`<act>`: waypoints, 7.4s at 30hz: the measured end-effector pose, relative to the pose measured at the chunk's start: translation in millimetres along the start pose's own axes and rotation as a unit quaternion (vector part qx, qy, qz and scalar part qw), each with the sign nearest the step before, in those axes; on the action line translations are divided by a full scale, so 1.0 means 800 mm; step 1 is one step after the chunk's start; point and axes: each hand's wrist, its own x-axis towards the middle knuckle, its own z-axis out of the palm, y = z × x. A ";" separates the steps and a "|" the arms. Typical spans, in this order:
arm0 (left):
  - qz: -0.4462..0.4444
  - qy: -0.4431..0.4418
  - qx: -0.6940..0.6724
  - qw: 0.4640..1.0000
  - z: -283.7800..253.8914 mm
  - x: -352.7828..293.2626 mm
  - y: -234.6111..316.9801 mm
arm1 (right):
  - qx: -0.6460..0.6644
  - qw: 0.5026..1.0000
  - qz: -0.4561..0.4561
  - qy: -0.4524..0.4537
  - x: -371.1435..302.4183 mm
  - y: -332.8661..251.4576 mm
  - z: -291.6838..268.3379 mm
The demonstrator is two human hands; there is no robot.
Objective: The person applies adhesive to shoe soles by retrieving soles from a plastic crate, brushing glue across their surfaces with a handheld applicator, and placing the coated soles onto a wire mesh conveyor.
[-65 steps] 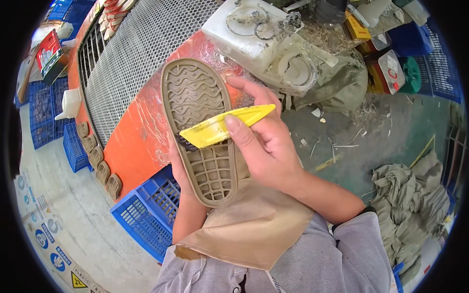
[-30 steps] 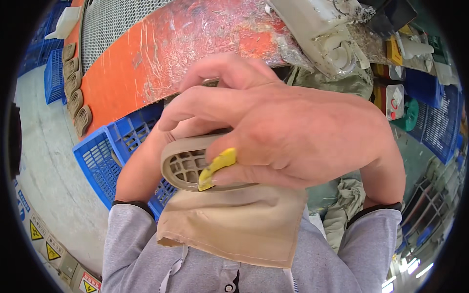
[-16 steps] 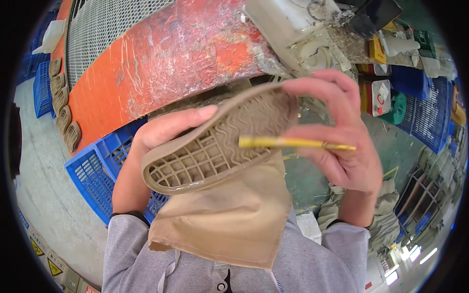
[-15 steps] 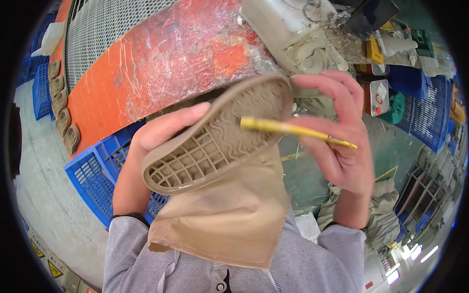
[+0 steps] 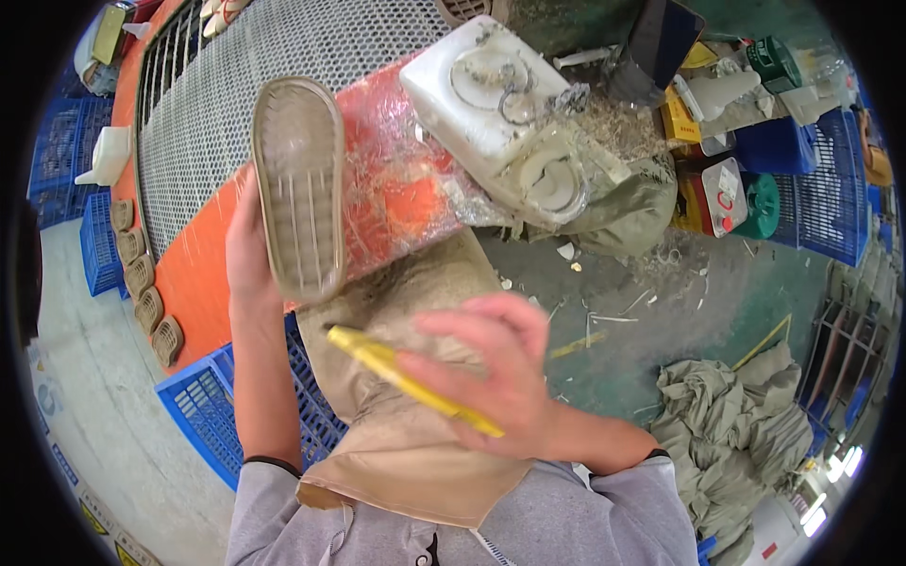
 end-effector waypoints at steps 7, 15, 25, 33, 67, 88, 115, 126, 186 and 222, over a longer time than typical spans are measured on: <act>0.097 0.047 0.087 0.990 0.013 0.278 0.053 | 0.081 0.979 0.176 0.070 0.004 0.025 -0.030; 0.191 0.179 0.684 0.681 -0.004 0.348 0.022 | 0.094 0.952 0.274 0.095 -0.003 0.015 -0.024; 0.325 0.599 0.513 0.522 -0.225 -0.310 0.141 | 0.113 0.945 0.275 0.133 0.007 0.024 0.033; -0.127 0.649 0.524 0.536 -0.453 -0.428 -0.032 | 0.137 0.964 0.228 0.024 0.015 -0.009 0.059; 0.287 0.372 0.508 0.722 -0.085 -0.232 -0.002 | -0.135 0.947 0.192 0.217 0.005 0.124 -0.069; 0.258 0.345 0.561 0.707 -0.041 -0.147 -0.098 | 0.064 0.906 0.333 0.254 -0.009 0.128 -0.094; 0.147 -0.044 -0.297 0.942 0.009 -0.121 -0.108 | 0.546 0.798 0.253 0.039 0.062 -0.005 0.095; 0.203 0.130 -0.040 0.970 0.026 -0.108 -0.109 | 0.284 0.948 0.138 0.020 0.042 -0.012 0.088; 0.124 -0.217 0.235 0.940 0.053 -0.122 -0.100 | 0.127 0.908 -0.150 -0.371 0.113 0.068 -0.131; 0.057 0.112 0.110 0.986 0.042 -0.105 -0.108 | 0.268 0.945 0.189 0.012 0.049 0.034 0.028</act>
